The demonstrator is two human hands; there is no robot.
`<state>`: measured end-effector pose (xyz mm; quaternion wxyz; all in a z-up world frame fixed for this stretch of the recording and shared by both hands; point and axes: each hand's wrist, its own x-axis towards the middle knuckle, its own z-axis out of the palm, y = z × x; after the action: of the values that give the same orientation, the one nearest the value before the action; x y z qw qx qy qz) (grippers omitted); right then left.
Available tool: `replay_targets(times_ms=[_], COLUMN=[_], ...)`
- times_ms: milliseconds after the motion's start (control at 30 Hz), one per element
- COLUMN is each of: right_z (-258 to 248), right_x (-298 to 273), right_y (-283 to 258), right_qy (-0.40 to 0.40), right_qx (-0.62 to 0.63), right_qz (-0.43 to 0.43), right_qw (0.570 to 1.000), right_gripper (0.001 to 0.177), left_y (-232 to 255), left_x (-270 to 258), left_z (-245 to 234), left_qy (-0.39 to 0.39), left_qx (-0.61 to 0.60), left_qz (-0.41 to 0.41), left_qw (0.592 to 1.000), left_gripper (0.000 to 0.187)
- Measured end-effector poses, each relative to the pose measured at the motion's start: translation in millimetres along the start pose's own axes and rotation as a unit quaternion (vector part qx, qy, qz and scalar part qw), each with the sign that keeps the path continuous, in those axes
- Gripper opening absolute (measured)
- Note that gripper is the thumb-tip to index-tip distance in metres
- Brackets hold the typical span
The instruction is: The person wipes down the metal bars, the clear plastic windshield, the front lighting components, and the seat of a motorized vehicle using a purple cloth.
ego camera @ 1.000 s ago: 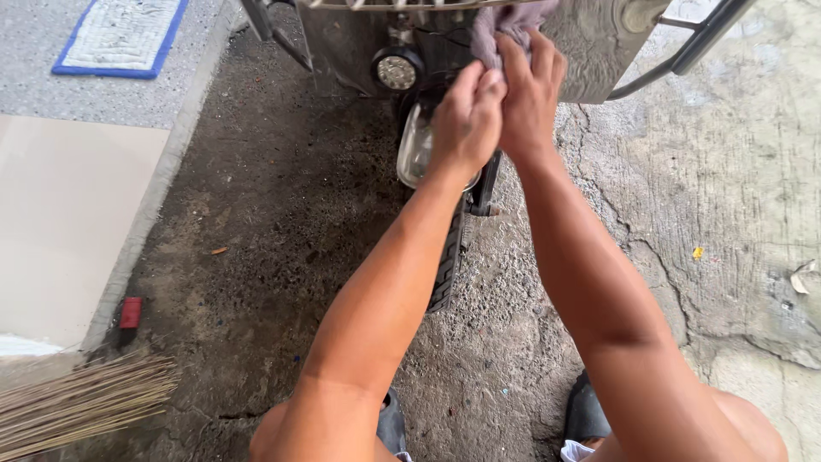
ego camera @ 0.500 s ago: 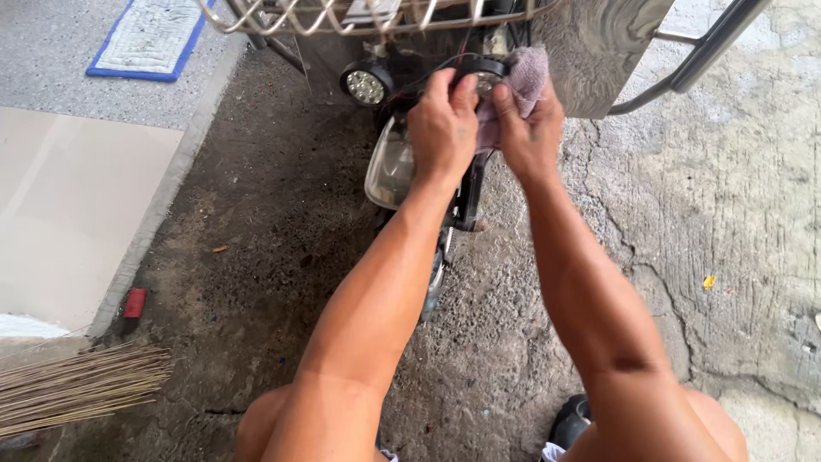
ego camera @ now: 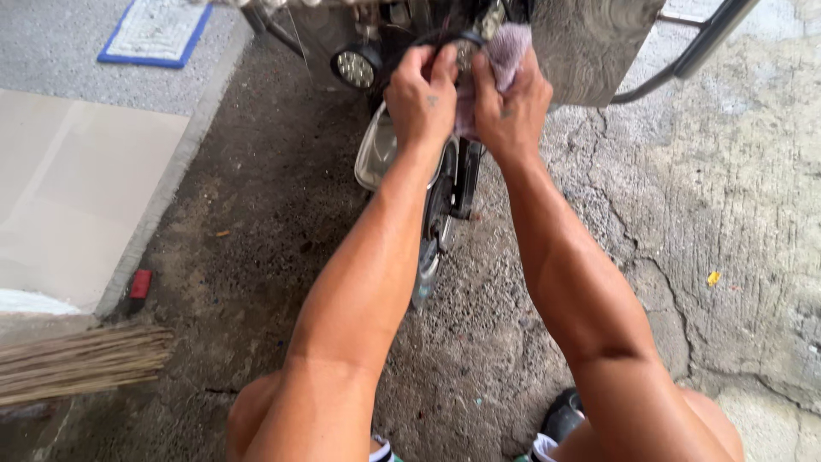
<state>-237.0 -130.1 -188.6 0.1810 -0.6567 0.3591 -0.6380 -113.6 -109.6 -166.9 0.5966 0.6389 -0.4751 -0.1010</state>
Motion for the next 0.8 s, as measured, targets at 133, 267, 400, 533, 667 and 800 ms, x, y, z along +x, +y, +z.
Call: replay_targets(times_ms=[133, 267, 400, 533, 667, 800], right_z=[-15, -31, 27, 26, -15, -8], right_x=[-10, -41, -86, -85, -43, -37], right_y=[16, 26, 0, -12, 43, 98], right_qy=[-0.019, 0.079, 0.076, -0.012, 0.069, 0.018], right_qx=[0.142, 0.322, -0.038, 0.089, 0.313, 0.377], right_qz=[0.078, 0.265, -0.044, 0.008, 0.143, 0.348], right_qw=[0.987, 0.905, 0.995, 0.996, 0.936, 0.858], right_gripper=[0.026, 0.026, 0.038, 0.03, 0.008, 0.017], left_y=[1, -2, 1, 9, 16, 22], left_x=[-4, -18, -31, -44, -56, -51], left_z=[-4, -23, -37, -27, -18, -1], left_qy=[-0.042, -0.026, -0.018, -0.052, -0.109, -0.149], left_qx=[0.013, 0.063, 0.066, 0.159, 0.246, 0.302], left_qz=[-0.026, -0.026, 0.014, 0.144, 0.226, 0.256], left_qw=[0.999, 0.997, 0.998, 0.975, 0.936, 0.906], left_gripper=[0.037, 0.036, 0.027, 0.023, 0.021, 0.02])
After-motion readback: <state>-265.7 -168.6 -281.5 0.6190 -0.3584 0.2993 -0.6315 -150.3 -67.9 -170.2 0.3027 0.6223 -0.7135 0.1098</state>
